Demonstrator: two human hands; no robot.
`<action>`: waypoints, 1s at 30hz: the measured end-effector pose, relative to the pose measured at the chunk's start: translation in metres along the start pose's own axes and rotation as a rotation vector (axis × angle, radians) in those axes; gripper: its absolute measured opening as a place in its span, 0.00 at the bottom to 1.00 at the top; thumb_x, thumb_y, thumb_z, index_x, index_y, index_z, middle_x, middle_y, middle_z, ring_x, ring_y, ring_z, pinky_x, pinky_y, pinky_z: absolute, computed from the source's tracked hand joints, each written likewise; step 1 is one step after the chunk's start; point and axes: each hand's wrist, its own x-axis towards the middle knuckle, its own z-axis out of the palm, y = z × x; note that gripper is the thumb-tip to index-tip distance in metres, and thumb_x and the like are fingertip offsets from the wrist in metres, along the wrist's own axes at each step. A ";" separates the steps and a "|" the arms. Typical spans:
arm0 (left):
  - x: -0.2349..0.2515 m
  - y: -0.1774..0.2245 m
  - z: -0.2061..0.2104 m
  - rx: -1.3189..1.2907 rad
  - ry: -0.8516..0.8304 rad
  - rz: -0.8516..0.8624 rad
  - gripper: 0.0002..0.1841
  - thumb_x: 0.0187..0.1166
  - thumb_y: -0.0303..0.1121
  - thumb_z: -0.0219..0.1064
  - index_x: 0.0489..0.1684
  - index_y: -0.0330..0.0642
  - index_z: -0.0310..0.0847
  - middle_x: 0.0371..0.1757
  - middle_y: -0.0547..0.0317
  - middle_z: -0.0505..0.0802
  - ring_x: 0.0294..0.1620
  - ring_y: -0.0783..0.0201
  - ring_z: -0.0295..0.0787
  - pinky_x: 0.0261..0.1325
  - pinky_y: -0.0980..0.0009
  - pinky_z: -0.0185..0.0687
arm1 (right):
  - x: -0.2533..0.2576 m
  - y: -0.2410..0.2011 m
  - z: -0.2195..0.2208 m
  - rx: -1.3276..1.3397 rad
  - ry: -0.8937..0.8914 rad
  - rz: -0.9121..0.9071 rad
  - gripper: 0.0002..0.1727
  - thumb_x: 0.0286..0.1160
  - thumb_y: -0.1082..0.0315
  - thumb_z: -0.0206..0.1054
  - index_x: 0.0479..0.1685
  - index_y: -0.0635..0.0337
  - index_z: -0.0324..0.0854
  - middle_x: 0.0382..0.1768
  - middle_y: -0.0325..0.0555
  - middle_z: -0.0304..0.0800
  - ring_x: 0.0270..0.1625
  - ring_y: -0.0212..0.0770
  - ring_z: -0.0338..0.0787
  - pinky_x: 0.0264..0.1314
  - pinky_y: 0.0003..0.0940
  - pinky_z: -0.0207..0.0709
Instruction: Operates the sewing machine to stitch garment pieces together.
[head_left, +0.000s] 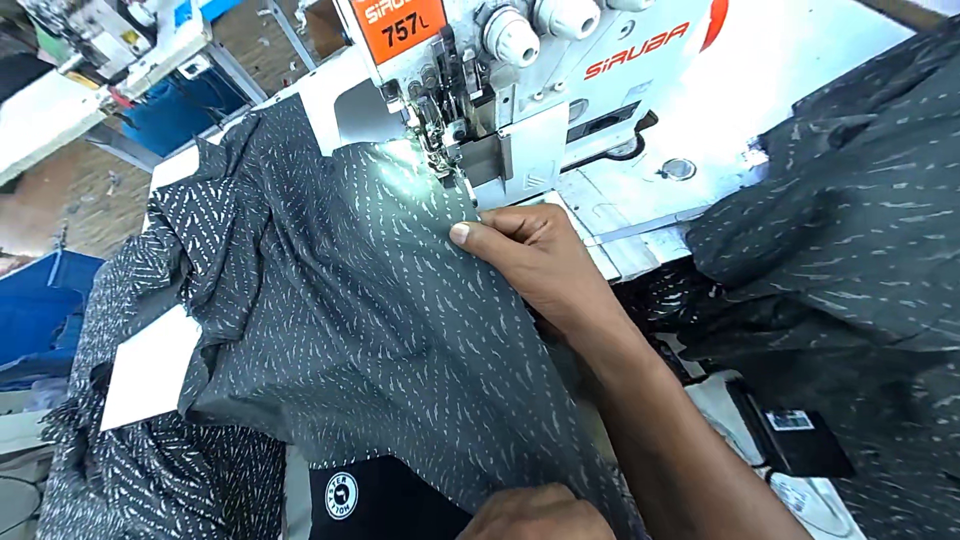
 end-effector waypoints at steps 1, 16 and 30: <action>0.001 -0.003 0.001 0.029 0.004 -0.026 0.08 0.82 0.30 0.69 0.46 0.39 0.95 0.40 0.49 0.93 0.45 0.56 0.90 0.51 0.66 0.87 | 0.000 0.002 -0.001 0.052 -0.009 0.007 0.13 0.81 0.66 0.69 0.27 0.60 0.90 0.21 0.41 0.87 0.22 0.31 0.84 0.23 0.25 0.78; 0.013 -0.026 -0.027 0.566 0.217 0.076 0.06 0.80 0.34 0.70 0.45 0.47 0.93 0.37 0.61 0.92 0.40 0.64 0.88 0.44 0.72 0.86 | -0.002 0.008 0.002 0.211 -0.061 0.066 0.08 0.80 0.68 0.70 0.37 0.65 0.90 0.29 0.46 0.91 0.30 0.34 0.89 0.33 0.28 0.86; 0.000 -0.065 -0.045 0.734 0.157 0.118 0.07 0.83 0.33 0.67 0.45 0.46 0.93 0.40 0.61 0.93 0.43 0.61 0.89 0.47 0.67 0.87 | 0.003 0.020 0.005 0.097 -0.058 0.026 0.11 0.82 0.67 0.68 0.33 0.62 0.91 0.27 0.44 0.91 0.28 0.33 0.89 0.32 0.29 0.85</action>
